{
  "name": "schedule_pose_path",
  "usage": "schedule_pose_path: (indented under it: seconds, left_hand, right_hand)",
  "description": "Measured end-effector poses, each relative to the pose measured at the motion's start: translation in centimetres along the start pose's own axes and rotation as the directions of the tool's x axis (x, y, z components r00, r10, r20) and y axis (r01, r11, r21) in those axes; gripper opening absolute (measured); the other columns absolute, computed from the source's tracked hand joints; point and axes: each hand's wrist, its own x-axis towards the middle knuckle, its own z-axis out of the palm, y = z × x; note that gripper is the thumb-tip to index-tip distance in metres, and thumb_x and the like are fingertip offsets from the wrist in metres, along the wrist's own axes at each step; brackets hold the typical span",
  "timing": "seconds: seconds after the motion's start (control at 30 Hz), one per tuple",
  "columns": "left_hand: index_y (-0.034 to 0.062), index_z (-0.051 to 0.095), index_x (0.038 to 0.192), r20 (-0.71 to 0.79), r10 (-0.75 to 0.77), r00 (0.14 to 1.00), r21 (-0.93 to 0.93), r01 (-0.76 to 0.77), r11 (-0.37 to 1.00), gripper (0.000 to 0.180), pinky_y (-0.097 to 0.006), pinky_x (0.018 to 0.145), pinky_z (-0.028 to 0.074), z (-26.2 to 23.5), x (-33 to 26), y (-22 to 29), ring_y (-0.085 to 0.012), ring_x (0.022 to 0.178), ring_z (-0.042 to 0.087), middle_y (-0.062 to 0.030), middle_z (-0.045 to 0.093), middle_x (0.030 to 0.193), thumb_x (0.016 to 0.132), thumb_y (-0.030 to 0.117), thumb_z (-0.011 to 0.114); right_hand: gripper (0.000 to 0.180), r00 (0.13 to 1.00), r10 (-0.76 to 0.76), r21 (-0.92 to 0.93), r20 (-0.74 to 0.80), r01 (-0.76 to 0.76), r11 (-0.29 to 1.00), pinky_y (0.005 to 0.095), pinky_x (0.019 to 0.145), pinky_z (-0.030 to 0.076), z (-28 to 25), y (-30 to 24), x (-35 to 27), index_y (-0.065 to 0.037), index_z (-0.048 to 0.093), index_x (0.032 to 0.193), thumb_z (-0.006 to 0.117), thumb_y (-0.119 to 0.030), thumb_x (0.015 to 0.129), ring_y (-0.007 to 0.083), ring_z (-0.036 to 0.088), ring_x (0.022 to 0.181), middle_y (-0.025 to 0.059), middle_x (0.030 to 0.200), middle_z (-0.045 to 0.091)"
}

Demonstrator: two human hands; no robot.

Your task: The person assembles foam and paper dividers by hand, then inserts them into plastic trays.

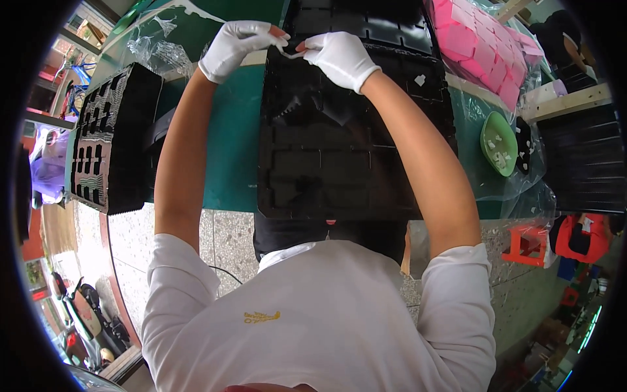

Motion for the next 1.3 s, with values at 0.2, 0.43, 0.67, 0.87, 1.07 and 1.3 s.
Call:
schedule_pose_path:
  seconds: [0.2, 0.43, 0.67, 0.87, 1.07, 1.3]
  left_hand:
    - [-0.0021, 0.074, 0.111, -0.302, -0.024, 0.953, -0.107, -0.009, 0.994, 0.020, -0.022, 0.074, 0.057, 4.1, -3.1, 4.9, -0.0135, 0.085, 0.074, -0.0090, 0.076, 0.093, 0.096, 0.009, 0.065]
    - [-0.0027, 0.073, 0.110, -0.326, 0.030, 0.945, -0.188, -0.096, 0.977, 0.019, -0.025, 0.084, 0.057, 3.1, -3.4, 5.4, -0.0163, 0.095, 0.073, -0.0119, 0.076, 0.099, 0.096, 0.009, 0.068]
    - [-0.0021, 0.044, 0.147, -0.021, -0.055, 0.998, -0.052, 0.054, 0.997, 0.067, -0.032, 0.096, 0.053, 1.1, -2.6, 1.6, -0.0215, 0.123, 0.060, -0.0142, 0.061, 0.137, 0.084, 0.003, 0.067]
    - [0.0042, 0.042, 0.151, 0.070, -0.064, 0.996, 0.275, 0.042, 0.960, 0.083, -0.040, 0.113, 0.039, 1.0, -4.4, -0.7, -0.0251, 0.134, 0.052, -0.0126, 0.053, 0.147, 0.075, 0.003, 0.076]
    - [0.0077, 0.051, 0.145, 0.052, -0.111, 0.993, 0.301, 0.090, 0.949, 0.073, -0.037, 0.113, 0.039, 1.2, -3.6, -1.1, -0.0214, 0.129, 0.056, -0.0095, 0.058, 0.142, 0.075, 0.001, 0.073]
    - [0.0003, 0.075, 0.103, 0.060, -0.070, 0.996, 0.218, 0.055, 0.974, 0.022, -0.030, 0.097, 0.050, 1.7, -1.8, -2.2, -0.0148, 0.101, 0.068, -0.0082, 0.075, 0.104, 0.081, 0.001, 0.071]
  right_hand:
    - [0.030, 0.987, 0.157, 0.352, 0.032, -0.158, 0.922, 0.0261, 0.075, 0.052, -1.8, -2.3, -4.3, 0.002, 0.072, 0.112, 0.062, -0.019, 0.094, 0.0107, 0.064, 0.073, 0.0060, 0.087, 0.074]
    - [0.025, 0.985, -0.006, 0.386, -0.172, 0.073, 0.920, 0.0252, 0.075, 0.054, -1.5, -1.9, -5.0, -0.009, 0.077, 0.110, 0.065, -0.017, 0.091, 0.0135, 0.070, 0.076, 0.0089, 0.090, 0.077]
    - [0.016, 0.745, -0.624, -0.530, -0.236, 0.439, 0.726, 0.0339, 0.065, 0.053, -0.4, 0.5, -1.4, -0.019, 0.079, 0.093, 0.066, -0.014, 0.085, 0.0224, 0.066, 0.069, 0.0023, 0.073, 0.069]
    - [0.021, 0.676, -0.715, -0.660, 0.176, 0.620, 0.424, 0.0304, 0.064, 0.048, 0.1, 2.1, 0.8, -0.022, 0.079, 0.095, 0.069, -0.016, 0.077, 0.0149, 0.060, 0.070, -0.0056, 0.069, 0.060]
    - [0.019, 0.701, -0.467, -0.607, 0.539, 0.707, 0.361, 0.0335, 0.068, 0.052, 0.2, 0.7, 2.4, -0.012, 0.075, 0.084, 0.062, -0.023, 0.091, 0.0200, 0.068, 0.080, 0.0000, 0.075, 0.068]
    - [0.021, 0.757, 0.050, -0.692, 0.652, 0.566, 0.449, 0.0404, 0.073, 0.057, 0.3, -4.6, 3.5, -0.010, 0.077, 0.098, 0.059, -0.010, 0.087, 0.0285, 0.072, 0.088, 0.0092, 0.089, 0.073]
